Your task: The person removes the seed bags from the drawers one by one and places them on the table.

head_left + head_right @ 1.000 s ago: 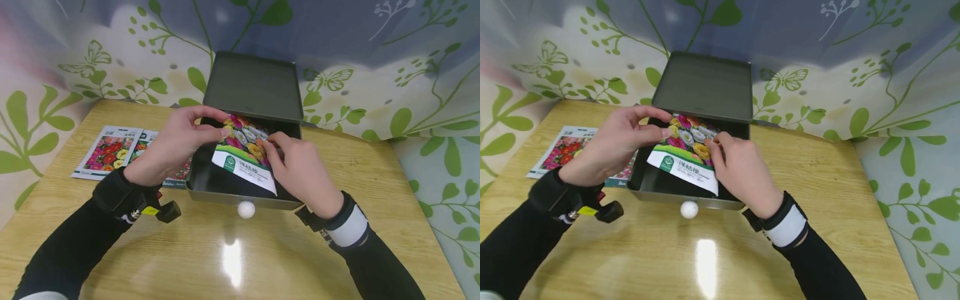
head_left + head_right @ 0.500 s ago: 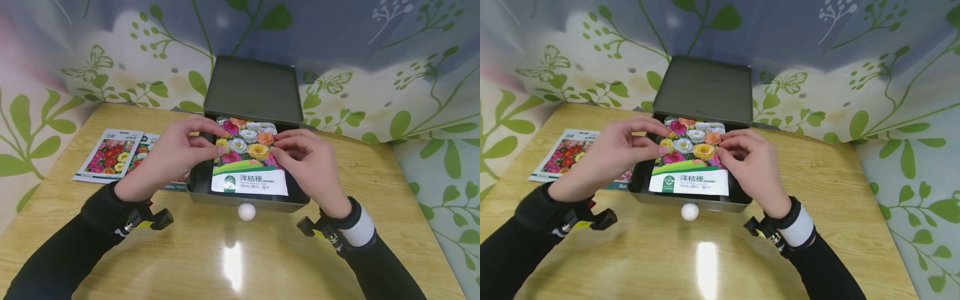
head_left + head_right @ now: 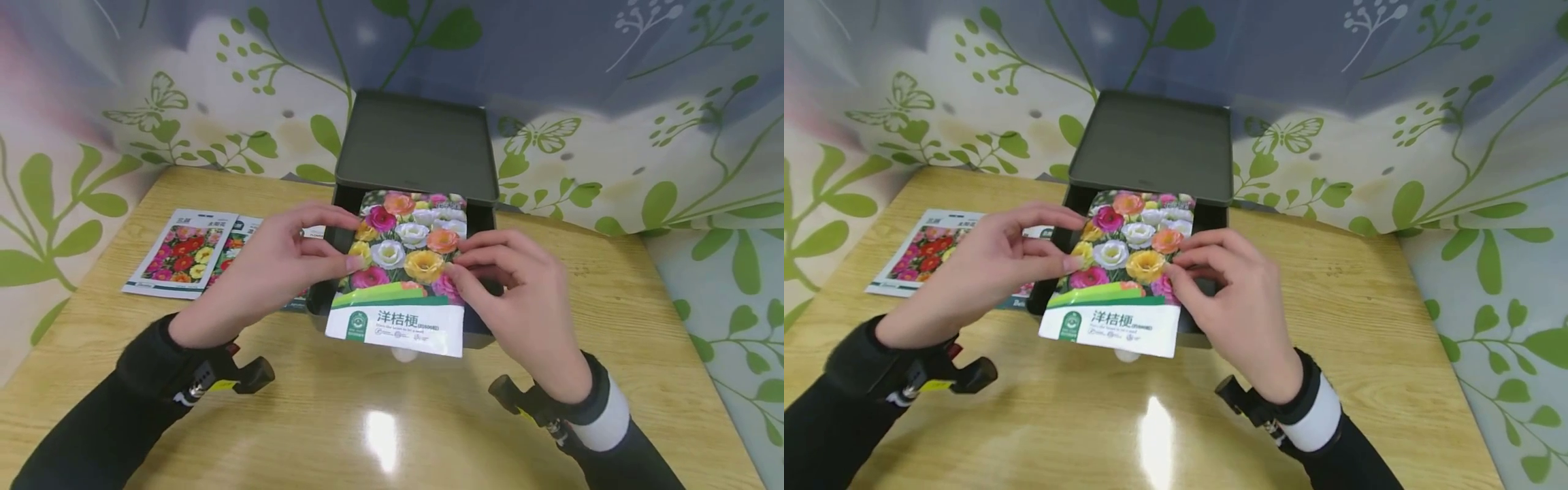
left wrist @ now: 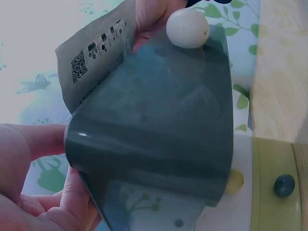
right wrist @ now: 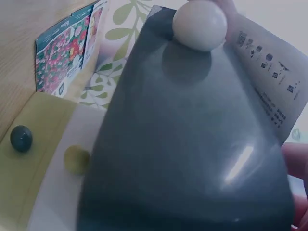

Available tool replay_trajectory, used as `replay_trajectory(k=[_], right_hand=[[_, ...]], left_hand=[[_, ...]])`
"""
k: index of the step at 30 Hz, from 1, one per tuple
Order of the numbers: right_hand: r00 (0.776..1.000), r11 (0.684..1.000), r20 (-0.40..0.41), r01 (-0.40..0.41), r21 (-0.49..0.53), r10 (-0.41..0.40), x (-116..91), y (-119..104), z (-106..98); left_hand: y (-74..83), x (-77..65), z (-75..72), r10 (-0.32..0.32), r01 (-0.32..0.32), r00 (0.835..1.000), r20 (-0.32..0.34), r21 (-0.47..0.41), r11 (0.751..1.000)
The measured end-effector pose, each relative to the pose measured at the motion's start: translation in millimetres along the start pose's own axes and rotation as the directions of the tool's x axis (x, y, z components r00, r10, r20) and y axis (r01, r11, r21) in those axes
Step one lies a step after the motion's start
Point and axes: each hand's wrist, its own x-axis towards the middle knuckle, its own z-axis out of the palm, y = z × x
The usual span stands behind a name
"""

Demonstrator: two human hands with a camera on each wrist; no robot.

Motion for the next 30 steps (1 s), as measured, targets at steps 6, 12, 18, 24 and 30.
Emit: replay_trajectory(k=[6, 12, 18, 24, 30], right_hand=[[0.987, 0.989, -0.063, 0.143, -0.038, -0.145, -4, -7, 5], [0.96, 0.957, -0.06, 0.266, -0.12, -0.274, -7, -11, 16], [0.935, 0.93, 0.038, 0.354, -0.097, -0.352, -11, -17, 23], [0.908, 0.92, 0.153, 0.391, 0.03, -0.391, -16, -22, 28], [0.911, 0.928, 0.181, 0.367, 0.056, -0.371, -15, -18, 30]], left_hand=[[-3.2, -4.4, -5.7, -0.026, 0.027, 0.999, 0.022, -0.063, 0.998], [-10.4, -9.6, -15.2, -0.026, 0.029, 0.999, 0.022, -0.155, 0.988], [-19.6, -22.4, -25.4, -0.052, 0.046, 0.998, -0.035, -0.141, 0.989], [-35.3, -38.9, -48.0, 0.042, -0.062, 0.994, -0.106, -0.188, 0.98], [-58.2, -43.2, -88.9, 0.057, -0.123, 0.965, -0.256, -0.249, 0.961]])
